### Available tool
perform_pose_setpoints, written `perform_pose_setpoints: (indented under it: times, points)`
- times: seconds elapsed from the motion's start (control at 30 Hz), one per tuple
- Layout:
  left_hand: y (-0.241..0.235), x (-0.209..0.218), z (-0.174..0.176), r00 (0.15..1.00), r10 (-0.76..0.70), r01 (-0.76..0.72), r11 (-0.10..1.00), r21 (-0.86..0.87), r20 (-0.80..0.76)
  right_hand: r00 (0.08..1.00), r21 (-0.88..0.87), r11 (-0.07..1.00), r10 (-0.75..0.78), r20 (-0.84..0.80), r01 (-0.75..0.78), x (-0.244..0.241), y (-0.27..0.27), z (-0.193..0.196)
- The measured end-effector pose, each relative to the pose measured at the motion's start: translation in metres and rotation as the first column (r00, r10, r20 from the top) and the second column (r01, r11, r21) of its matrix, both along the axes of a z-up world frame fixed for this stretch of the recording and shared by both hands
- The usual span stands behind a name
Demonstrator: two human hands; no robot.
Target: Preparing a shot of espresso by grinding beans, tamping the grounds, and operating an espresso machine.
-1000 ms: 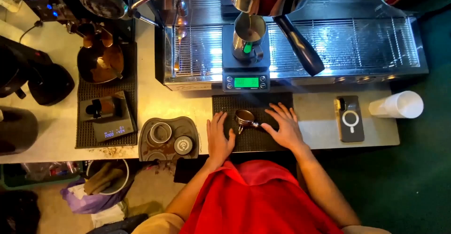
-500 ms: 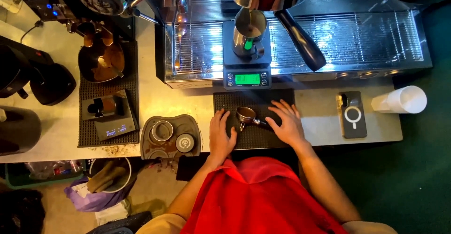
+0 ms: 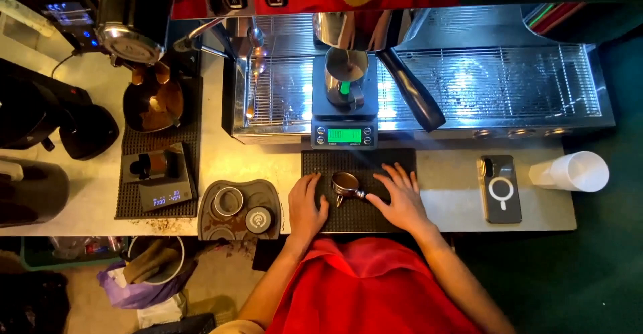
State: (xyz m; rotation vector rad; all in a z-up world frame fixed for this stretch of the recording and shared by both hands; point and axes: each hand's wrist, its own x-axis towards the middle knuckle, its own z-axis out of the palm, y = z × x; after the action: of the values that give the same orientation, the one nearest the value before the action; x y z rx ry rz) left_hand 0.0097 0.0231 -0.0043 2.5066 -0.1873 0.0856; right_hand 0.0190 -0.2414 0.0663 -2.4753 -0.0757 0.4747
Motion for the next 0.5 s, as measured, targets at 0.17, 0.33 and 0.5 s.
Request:
perform_pose_setpoints:
  times: [0.17, 0.33, 0.5]
  points:
    - [-0.005, 0.004, -0.006, 1.000, 0.029, -0.029, 0.998, 0.053, 0.004, 1.000, 0.022, 1.000, 0.007, 0.025, -0.007, -0.002, -0.002, -0.003]
    - [-0.004, 0.009, -0.009, 1.000, 0.023, -0.023, 0.998, 0.052, -0.001, 0.999, 0.006, 1.000, 0.000, 0.034, -0.001, 0.002, 0.001, 0.006]
    - [-0.004, 0.009, -0.007, 0.999, 0.028, -0.028, 1.000, 0.010, 0.043, 0.999, 0.022, 0.999, 0.030, -0.020, -0.029, 0.004, 0.000, -0.002]
